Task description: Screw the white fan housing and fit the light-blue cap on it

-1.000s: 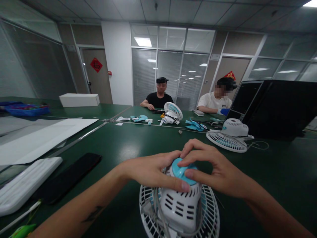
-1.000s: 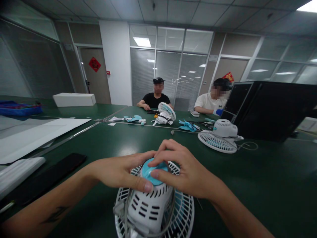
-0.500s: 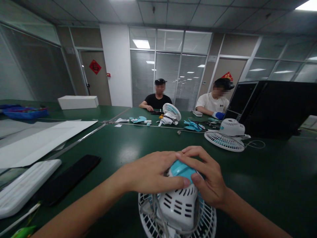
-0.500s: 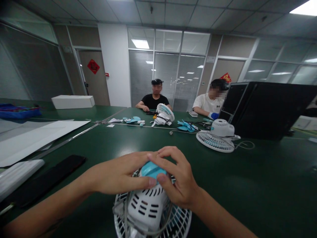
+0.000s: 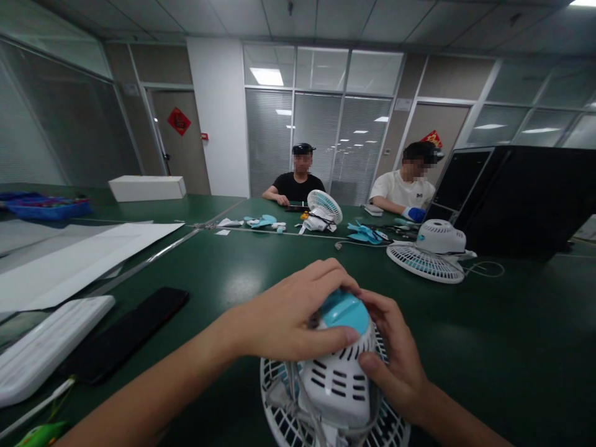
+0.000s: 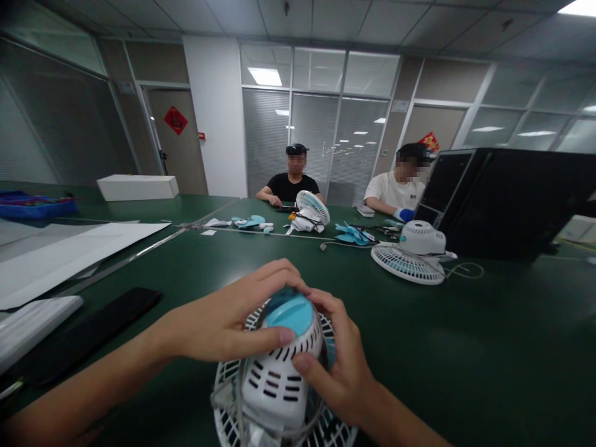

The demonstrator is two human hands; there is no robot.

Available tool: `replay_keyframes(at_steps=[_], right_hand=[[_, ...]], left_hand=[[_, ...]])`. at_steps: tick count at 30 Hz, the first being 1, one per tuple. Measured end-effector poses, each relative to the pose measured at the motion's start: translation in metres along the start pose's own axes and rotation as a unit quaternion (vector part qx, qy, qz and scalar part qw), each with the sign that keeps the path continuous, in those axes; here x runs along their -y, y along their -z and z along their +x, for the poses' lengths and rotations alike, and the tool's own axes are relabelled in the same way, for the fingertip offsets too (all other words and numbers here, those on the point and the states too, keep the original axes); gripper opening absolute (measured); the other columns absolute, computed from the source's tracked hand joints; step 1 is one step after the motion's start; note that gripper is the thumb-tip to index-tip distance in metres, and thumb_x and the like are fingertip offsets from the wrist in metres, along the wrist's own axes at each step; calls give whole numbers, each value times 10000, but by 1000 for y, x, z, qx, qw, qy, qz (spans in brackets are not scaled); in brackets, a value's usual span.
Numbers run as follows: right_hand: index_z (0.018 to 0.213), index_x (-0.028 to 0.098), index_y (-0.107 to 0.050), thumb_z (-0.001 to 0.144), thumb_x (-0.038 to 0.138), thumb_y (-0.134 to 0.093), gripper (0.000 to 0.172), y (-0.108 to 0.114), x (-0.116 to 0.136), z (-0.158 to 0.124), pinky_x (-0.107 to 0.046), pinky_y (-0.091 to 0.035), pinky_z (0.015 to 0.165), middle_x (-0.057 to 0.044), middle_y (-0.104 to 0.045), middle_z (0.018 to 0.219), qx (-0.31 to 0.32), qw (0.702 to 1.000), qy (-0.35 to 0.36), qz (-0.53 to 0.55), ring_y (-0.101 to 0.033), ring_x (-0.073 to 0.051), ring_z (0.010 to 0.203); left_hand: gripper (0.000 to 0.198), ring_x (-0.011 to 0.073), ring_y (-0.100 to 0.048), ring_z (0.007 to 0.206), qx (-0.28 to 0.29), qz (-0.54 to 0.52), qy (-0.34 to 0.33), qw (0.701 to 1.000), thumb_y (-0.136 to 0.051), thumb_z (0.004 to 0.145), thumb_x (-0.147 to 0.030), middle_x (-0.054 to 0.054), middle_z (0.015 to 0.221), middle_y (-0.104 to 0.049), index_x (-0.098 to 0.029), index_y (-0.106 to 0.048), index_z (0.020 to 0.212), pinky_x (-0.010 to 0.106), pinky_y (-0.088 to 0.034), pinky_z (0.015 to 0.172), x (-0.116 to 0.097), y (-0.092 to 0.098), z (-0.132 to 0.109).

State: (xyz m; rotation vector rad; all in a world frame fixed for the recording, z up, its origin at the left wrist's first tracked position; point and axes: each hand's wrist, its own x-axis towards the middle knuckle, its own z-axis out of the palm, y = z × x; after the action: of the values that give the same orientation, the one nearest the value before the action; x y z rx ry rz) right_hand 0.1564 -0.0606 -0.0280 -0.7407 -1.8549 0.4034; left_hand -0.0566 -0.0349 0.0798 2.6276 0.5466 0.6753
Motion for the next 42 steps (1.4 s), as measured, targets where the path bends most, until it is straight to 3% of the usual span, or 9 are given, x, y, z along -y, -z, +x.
replay_keyframes(at_steps=[6, 18, 24, 29, 37, 42], right_hand=[[1383, 337, -381, 885, 512, -606, 574, -3, 3, 0, -327, -479, 990, -54, -526, 1294, -19, 999, -5, 34, -553, -215, 1168], [1373, 312, -417, 907, 490, -587, 528, -4, -1, 0, -230, -494, 974, -53, -562, 1278, -47, 999, 17, 21, -589, -175, 1157], [1369, 320, -413, 906, 482, -595, 524, -4, -1, 2, -255, -529, 952, -57, -587, 1276, -52, 998, 6, 39, -615, -187, 1156], [1346, 324, -420, 894, 475, -623, 519, -6, 3, 5, -222, -522, 960, -50, -609, 1259, -56, 997, 6, 47, -626, -170, 1156], [1338, 271, -445, 871, 475, -651, 550, -6, 5, 1, -308, -558, 948, -106, -610, 1235, -64, 998, 9, 27, -637, -226, 1140], [1347, 284, -442, 887, 474, -630, 533, -6, 4, 1, -283, -562, 936, -92, -609, 1242, -66, 998, 16, 17, -634, -218, 1145]], left_hand=[[344, 200, -594, 967, -19, -16, -15, 1000, -716, 839, -301, 59, 1061, -634, -155, -607, 1131, 345, -455, 923, -1, 5, -1], [318, 218, -602, 1177, 43, -154, -58, 985, -631, 887, -154, 142, 1269, -644, -117, -618, 1202, 343, -442, 1040, 11, 10, -1], [188, 188, -650, 1072, -30, -213, -23, 976, -646, 895, -191, 112, 1135, -699, -126, -696, 1064, 313, -495, 969, 20, -3, 5], [160, 188, -636, 1044, -56, -183, -41, 981, -674, 875, -163, 114, 1121, -676, -128, -742, 1015, 323, -498, 962, 23, -4, 6], [225, 185, -587, 1242, 11, -220, -54, 974, -530, 942, -96, 103, 1164, -728, -138, -716, 1063, 383, -408, 1112, 18, 3, 6], [243, 182, -580, 1249, 16, -260, -35, 965, -503, 941, -110, 50, 1135, -731, -195, -721, 1005, 389, -411, 1111, 19, 0, 7]])
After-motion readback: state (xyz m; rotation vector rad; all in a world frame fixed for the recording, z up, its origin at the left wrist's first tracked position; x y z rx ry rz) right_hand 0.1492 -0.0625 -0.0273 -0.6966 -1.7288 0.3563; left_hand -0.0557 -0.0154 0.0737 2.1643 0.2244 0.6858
